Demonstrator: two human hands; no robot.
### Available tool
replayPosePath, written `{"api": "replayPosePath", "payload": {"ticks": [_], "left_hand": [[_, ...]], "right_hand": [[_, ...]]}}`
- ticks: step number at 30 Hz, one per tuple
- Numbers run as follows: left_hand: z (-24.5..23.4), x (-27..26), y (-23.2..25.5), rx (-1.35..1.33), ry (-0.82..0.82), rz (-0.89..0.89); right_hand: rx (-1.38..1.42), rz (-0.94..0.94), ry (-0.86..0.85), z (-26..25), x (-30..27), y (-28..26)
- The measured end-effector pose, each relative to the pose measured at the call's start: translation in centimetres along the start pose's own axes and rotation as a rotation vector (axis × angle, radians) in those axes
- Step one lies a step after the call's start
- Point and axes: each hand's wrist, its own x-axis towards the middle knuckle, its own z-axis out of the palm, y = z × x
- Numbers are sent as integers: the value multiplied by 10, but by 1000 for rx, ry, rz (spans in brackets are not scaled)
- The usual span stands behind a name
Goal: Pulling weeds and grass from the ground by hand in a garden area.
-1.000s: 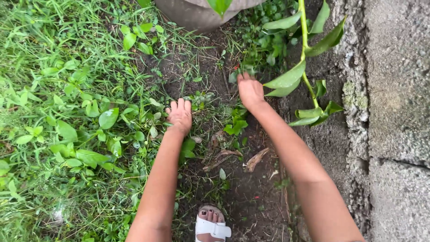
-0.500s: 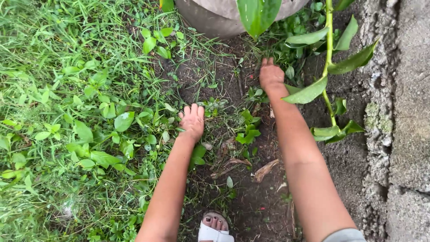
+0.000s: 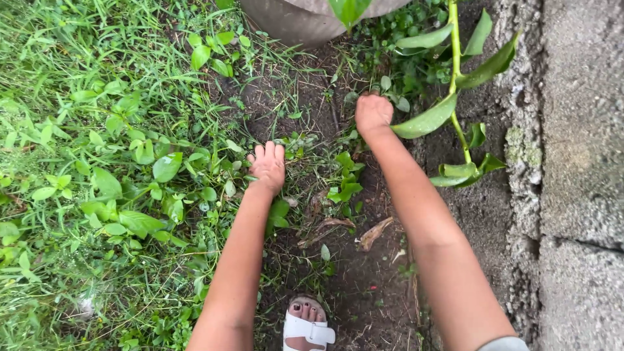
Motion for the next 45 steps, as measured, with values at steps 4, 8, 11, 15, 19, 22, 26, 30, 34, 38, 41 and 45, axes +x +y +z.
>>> {"api": "replayPosePath", "payload": {"ticks": [4, 8, 11, 15, 19, 22, 26, 30, 34, 38, 41, 45], "left_hand": [[0, 1, 2, 6, -4, 0], [7, 7, 0, 18, -37, -19], [3, 5, 2, 8, -53, -18], [-9, 0, 2, -6, -73, -7], [-17, -4, 2, -6, -77, -20], [-14, -3, 4, -11, -94, -13], [-19, -2, 3, -29, -92, -9], [-14, 1, 2, -52, -89, -5], [-18, -2, 3, -54, -100, -13], [-24, -4, 2, -58, -105, -16], [-27, -8, 4, -50, -107, -14], [-26, -7, 4, -58, -90, -9]], "right_hand": [[-31, -22, 93, -21, -54, -9], [-8, -147, 81, -57, -104, -16], [48, -126, -97, -101, -105, -15], [232, 64, -330, -130, -72, -12], [251, 114, -277, -111, -26, -7], [152, 115, -245, -101, 0, 1], [122, 149, -329, -41, 51, 24], [138, 180, -381, -17, 57, 30], [165, 228, -428, 72, 90, 49], [124, 187, -250, 61, 77, 48], [101, 174, -225, 56, 61, 43], [113, 178, -274, 91, 49, 31]]}}
